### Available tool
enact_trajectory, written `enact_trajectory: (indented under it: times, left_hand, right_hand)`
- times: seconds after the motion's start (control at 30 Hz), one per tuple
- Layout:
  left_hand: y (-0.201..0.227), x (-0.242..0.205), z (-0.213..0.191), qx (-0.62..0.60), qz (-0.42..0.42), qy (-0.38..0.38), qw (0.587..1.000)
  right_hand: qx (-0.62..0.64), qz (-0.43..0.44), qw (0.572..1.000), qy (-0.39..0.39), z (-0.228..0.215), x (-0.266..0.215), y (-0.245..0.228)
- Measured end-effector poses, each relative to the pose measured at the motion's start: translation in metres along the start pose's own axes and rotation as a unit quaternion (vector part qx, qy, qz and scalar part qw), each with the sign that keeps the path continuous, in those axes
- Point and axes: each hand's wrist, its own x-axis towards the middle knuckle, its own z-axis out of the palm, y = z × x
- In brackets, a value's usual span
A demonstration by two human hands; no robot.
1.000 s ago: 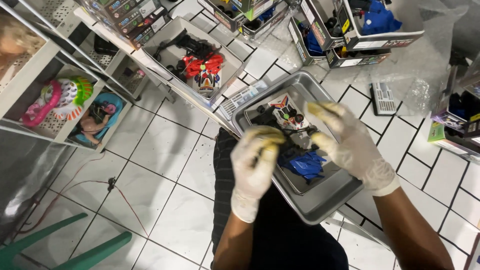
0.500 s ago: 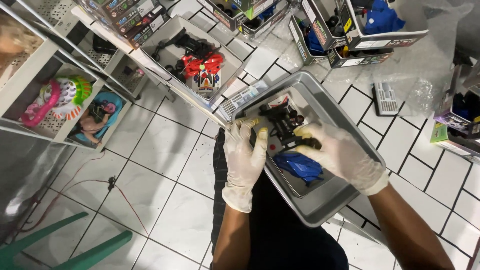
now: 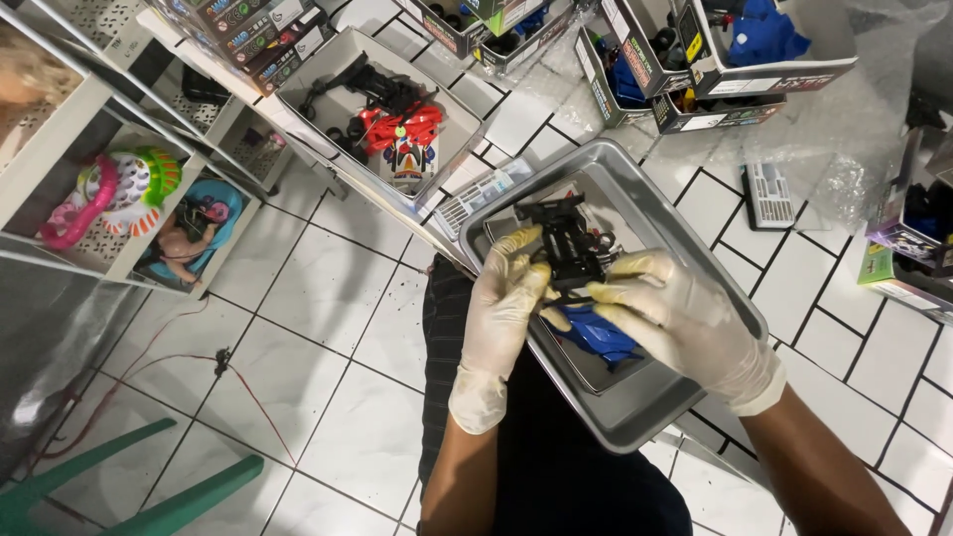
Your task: Assembling a plastic toy car by fitting various components like gears and body parts onto a chassis.
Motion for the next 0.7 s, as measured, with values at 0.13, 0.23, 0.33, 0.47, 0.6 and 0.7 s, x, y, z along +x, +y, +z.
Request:
enact_trajectory:
  times: [0.13,0.23,0.33,0.47,0.6,0.7]
  left_hand:
    - [-0.002,0.003,0.003,-0.084,-0.004,0.031,0.996]
    - [-0.009,0.002,0.001,-0.114,0.024,0.045,0.992]
    - [-0.024,0.008,-0.006,-0.115,0.055,0.059,0.990]
    - [-0.012,0.003,0.001,-0.054,0.103,0.094,0.989]
    - [-0.008,0.000,-0.002,0.013,0.127,0.079,0.989]
    - [-0.012,-0.005,0.000,0.091,0.158,0.030,0.983]
  right_hand:
    - [-0.016,0.125,0.988,-0.094,0.000,-0.005,-0.003]
    - [0.026,0.166,0.984,-0.061,-0.004,0.005,-0.010]
    - [0.073,0.162,0.984,-0.014,-0.011,0.015,-0.019]
    - [0.022,0.265,0.958,-0.105,-0.012,0.010,-0.007]
    - [-0.009,0.325,0.928,-0.182,-0.021,0.033,-0.025]
    - [0.085,0.281,0.955,-0.047,-0.014,0.021,-0.015]
